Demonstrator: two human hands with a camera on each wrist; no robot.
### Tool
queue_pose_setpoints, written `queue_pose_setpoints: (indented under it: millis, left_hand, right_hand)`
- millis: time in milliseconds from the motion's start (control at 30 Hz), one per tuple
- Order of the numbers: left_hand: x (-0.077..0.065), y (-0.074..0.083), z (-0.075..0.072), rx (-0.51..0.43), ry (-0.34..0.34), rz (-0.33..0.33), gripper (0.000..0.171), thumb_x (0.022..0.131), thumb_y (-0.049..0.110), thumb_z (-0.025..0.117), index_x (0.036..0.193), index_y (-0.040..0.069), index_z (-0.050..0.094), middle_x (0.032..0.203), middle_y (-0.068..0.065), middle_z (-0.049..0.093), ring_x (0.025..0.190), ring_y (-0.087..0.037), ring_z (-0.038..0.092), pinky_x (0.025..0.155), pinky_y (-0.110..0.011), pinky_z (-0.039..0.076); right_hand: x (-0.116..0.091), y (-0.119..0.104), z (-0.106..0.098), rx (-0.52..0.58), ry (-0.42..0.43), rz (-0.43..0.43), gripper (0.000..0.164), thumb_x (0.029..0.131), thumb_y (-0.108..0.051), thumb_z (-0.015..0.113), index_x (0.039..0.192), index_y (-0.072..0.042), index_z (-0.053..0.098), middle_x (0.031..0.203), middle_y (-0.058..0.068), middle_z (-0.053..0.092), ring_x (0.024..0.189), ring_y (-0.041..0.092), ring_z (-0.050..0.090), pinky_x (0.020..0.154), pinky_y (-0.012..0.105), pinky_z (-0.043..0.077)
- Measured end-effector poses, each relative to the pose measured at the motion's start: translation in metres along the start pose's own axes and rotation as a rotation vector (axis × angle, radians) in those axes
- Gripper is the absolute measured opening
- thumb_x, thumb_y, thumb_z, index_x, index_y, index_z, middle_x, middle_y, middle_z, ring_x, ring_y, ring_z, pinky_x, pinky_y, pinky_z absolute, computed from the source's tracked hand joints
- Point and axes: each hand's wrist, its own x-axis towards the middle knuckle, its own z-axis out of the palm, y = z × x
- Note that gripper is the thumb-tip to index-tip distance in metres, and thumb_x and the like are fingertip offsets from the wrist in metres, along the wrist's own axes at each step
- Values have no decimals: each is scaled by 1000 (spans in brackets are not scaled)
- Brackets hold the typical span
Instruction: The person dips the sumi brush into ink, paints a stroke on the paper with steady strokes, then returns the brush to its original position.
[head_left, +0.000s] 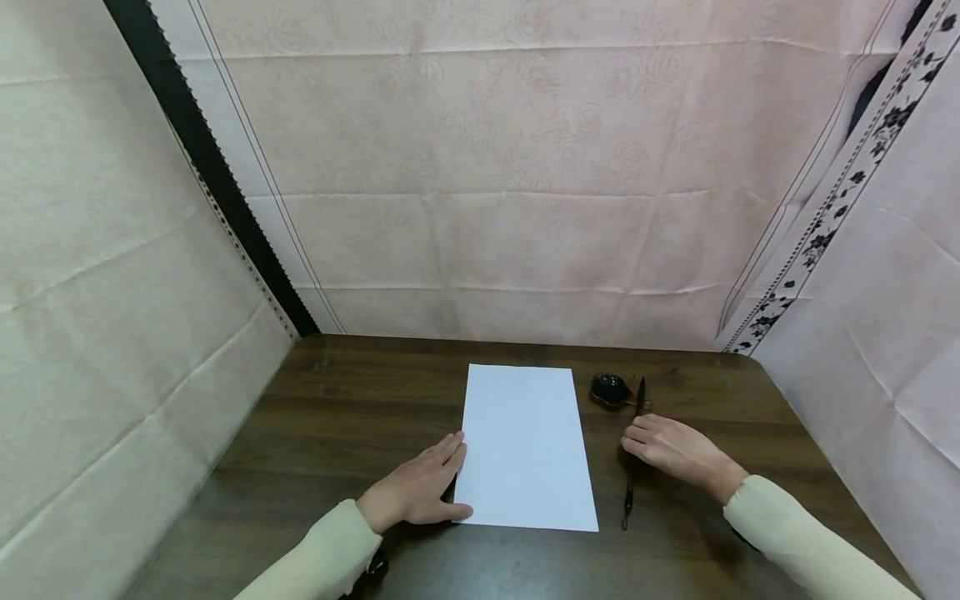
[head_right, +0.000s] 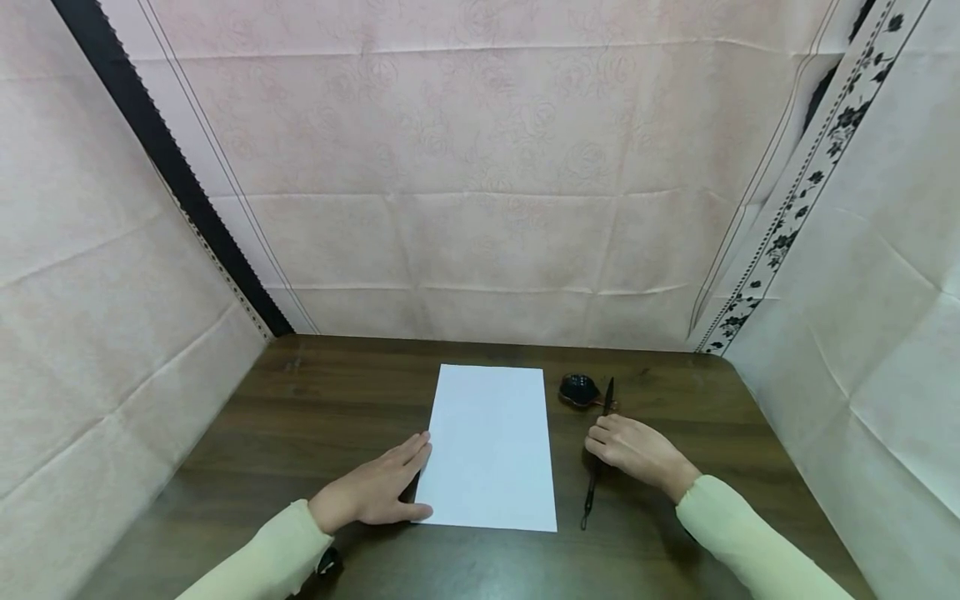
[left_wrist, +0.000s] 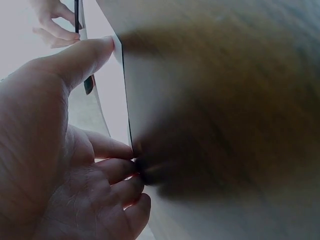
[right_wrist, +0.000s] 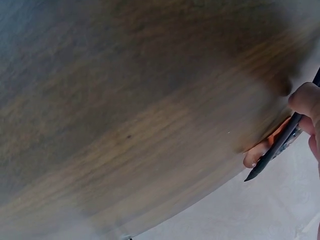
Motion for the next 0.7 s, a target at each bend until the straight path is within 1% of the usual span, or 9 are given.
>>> queue_pose_setpoints:
  millis: [133, 200, 267, 333, 433, 500, 533, 567, 700]
  left_hand:
    - [0, 0, 0, -1, -6, -6, 99, 97, 58, 69, 165, -2, 28, 178, -17, 18, 165, -32, 21, 131, -53, 30]
    - [0, 0, 0, -1, -8, -9, 100, 97, 58, 69, 165, -1, 28, 178, -16, 17, 165, -32, 21, 131, -53, 29]
    - [0, 0, 1, 0, -8, -9, 100, 97, 59, 69, 165, -1, 27, 178, -16, 17, 165, -31, 21, 131, -53, 29]
    - [0, 0, 1, -4, -8, -6, 100, 97, 59, 68, 165, -1, 27, 178, -16, 17, 165, -31, 20, 131, -53, 29]
    - [0, 0, 1, -9, -7, -2, 100, 97, 59, 68, 165, -1, 27, 178, -16, 16, 165, -32, 20, 131, -53, 29]
    - [0, 0, 1, -9, -6, -2, 100, 97, 59, 68, 165, -1, 27, 178, -16, 17, 165, -32, 20, 131, -54, 29]
    - [0, 0, 1, -8, -5, -4, 100, 97, 59, 68, 165, -1, 28, 178, -16, 17, 165, -32, 20, 131, -53, 29]
    - [0, 0, 1, -7, -5, -7, 100, 97, 59, 69, 165, -1, 28, 178, -16, 17, 165, -32, 21, 131, -53, 29]
    - [0, 1, 0, -1, -7, -13, 99, 97, 58, 70, 165, -1, 29, 178, -16, 18, 165, -32, 21, 131, -53, 29]
  right_hand:
    - [0, 3, 1, -1, 34, -51, 36, 73, -1, 87, 105, -11, 74, 104, 0, 77, 98, 18, 70, 89, 36, 63]
    - [0, 6, 1, -11, 50, -80, 32, 75, -1, 82, 104, -11, 74, 103, 0, 76, 97, 18, 70, 89, 35, 62]
    - [-1, 7, 1, -27, 64, -105, 25, 81, 1, 72, 103, -11, 73, 103, 0, 76, 96, 18, 69, 88, 35, 62]
    - [-1, 8, 1, -45, 82, -125, 23, 94, 3, 56, 103, -11, 73, 102, 1, 76, 96, 18, 69, 88, 35, 62]
    - [0, 11, -1, -60, 120, -144, 52, 110, 4, 24, 102, -10, 74, 102, 1, 76, 96, 18, 69, 88, 36, 62]
    - [2, 13, -2, -64, 146, -151, 70, 113, 3, 6, 102, -10, 74, 102, 1, 76, 96, 18, 70, 88, 36, 63]
    - [3, 15, -3, -64, 155, -153, 75, 113, 3, 1, 102, -10, 74, 102, 1, 76, 96, 18, 70, 88, 35, 63]
    - [4, 16, -4, -65, 160, -156, 76, 113, 3, -1, 102, -10, 73, 103, 1, 76, 96, 18, 70, 88, 35, 63]
    - [4, 20, -9, -68, 162, -161, 78, 112, 2, -3, 105, -10, 74, 105, 2, 77, 98, 18, 71, 88, 34, 62]
